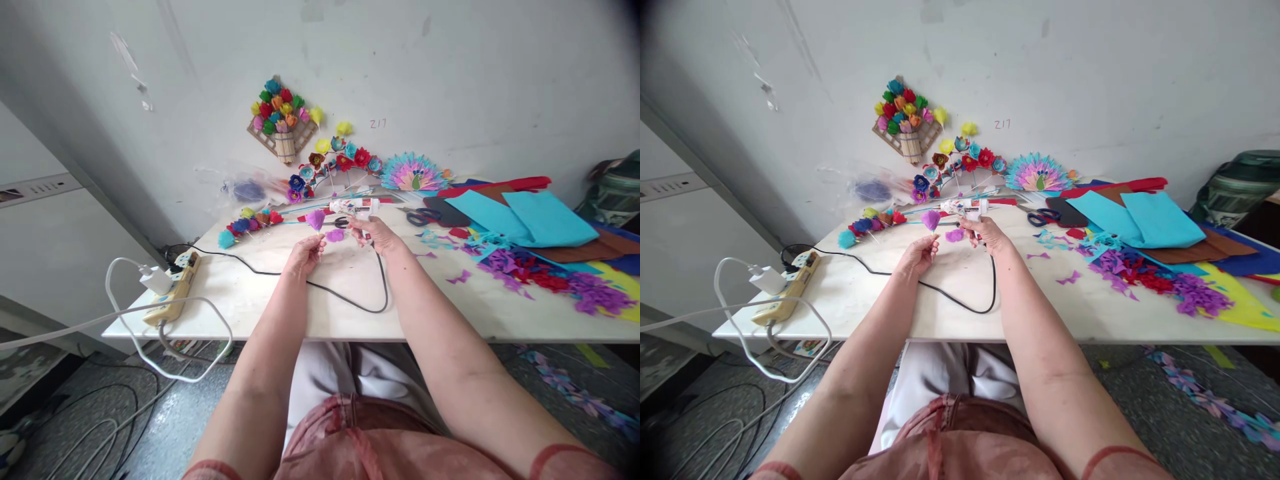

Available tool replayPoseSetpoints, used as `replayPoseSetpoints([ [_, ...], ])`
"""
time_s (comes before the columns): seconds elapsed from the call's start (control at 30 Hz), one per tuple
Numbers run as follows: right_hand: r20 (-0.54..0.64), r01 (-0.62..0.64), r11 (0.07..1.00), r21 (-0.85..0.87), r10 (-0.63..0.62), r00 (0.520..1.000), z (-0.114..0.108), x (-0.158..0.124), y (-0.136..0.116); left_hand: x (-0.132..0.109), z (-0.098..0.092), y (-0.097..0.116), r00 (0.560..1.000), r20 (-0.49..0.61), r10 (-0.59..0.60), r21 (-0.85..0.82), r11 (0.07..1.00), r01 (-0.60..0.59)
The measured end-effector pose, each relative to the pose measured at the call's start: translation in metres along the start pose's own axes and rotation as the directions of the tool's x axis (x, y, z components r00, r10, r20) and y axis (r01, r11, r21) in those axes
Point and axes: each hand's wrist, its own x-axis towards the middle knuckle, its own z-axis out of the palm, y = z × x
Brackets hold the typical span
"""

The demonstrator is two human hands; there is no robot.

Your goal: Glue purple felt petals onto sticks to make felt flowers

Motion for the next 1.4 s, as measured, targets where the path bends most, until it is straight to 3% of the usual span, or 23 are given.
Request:
replayPoseSetpoints([
  [0.23,-0.020,-0.002,0.993,-0.118,0.000,1.000,-0.0006,-0.0003,-0.0043,0.0010,-0.0011,-0.0031,0.990,-0.057,0.132,0.114,0.986,-0.124],
  [0.53,-0.085,0.027,0.962,-0.273,-0.052,0.995,0.0000,0.0007,-0.0046,0.0015,-0.0001,-0.0045,0.963,-0.158,0.219,0.249,0.952,-0.176],
  [0.7,-0.134,0.001,0.946,-0.325,-0.047,0.990,0.0012,0.0012,-0.0052,0.0022,0.0004,-0.0049,0.949,-0.202,0.244,0.299,0.938,-0.178],
  [1.4,-0.153,-0.031,0.869,-0.494,-0.052,0.987,-0.0017,0.0061,0.0002,0.0025,0.0003,-0.0049,0.930,-0.239,0.278,0.322,0.927,-0.194],
])
